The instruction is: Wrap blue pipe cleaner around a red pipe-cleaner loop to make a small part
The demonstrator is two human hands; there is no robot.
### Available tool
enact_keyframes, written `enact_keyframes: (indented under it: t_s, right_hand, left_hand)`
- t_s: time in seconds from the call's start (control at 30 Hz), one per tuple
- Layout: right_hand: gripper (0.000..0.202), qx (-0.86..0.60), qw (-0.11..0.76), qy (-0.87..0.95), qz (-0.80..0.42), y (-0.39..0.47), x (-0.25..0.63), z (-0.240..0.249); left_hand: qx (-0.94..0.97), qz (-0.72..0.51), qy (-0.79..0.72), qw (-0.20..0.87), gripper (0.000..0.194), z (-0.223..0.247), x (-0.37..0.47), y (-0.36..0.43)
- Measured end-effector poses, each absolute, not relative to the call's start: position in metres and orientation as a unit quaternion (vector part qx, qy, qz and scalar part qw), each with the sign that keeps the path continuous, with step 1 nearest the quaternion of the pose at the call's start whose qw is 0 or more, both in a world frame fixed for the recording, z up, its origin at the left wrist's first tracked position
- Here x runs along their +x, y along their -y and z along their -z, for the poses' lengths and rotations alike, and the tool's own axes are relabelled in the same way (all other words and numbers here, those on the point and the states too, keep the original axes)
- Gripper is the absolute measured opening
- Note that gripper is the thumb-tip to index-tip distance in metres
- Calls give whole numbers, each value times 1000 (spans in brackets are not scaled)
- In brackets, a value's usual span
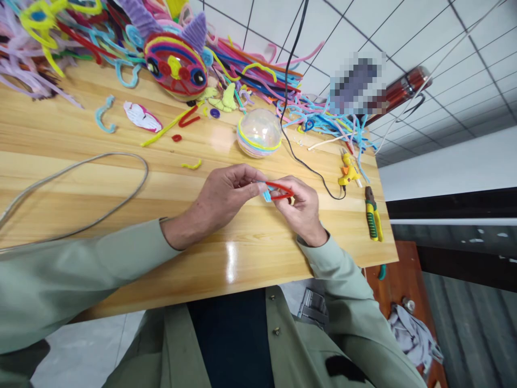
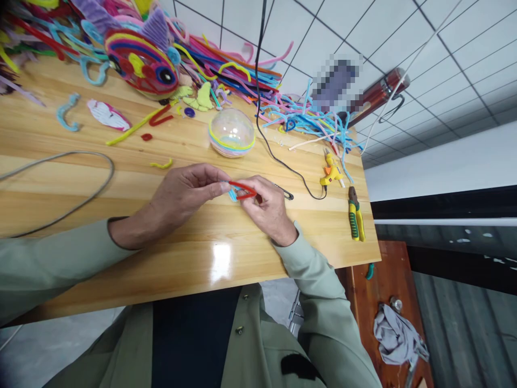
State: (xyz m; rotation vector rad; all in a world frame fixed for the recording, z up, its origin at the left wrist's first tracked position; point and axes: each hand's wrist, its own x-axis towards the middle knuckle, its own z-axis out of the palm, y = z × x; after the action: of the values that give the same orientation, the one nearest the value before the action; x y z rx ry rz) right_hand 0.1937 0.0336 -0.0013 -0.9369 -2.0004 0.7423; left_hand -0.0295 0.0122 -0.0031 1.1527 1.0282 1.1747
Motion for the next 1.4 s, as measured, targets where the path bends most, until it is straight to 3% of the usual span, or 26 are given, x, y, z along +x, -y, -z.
enact_keyframes:
  t_s: [0.2, 0.5, 0.93, 1.4]
  right_hand:
    - [15, -404, 342, 757, -383, -32, 197, -4]
    - [20, -430, 346, 713, -433, -30, 197, 4]
    - [22, -453, 350, 668, -476, -29, 194, -1]
    - [35, -485, 353, 649, -469, -26, 186, -5]
  left_hand:
    - [476, -497, -453, 567, 20, 3, -32, -15]
    - [469, -494, -458, 571, 18, 4, -34, -19]
    - [442, -491, -469, 586, 20, 5, -34, -21]
    - [441, -451, -526, 571, 2, -7, -31, -18]
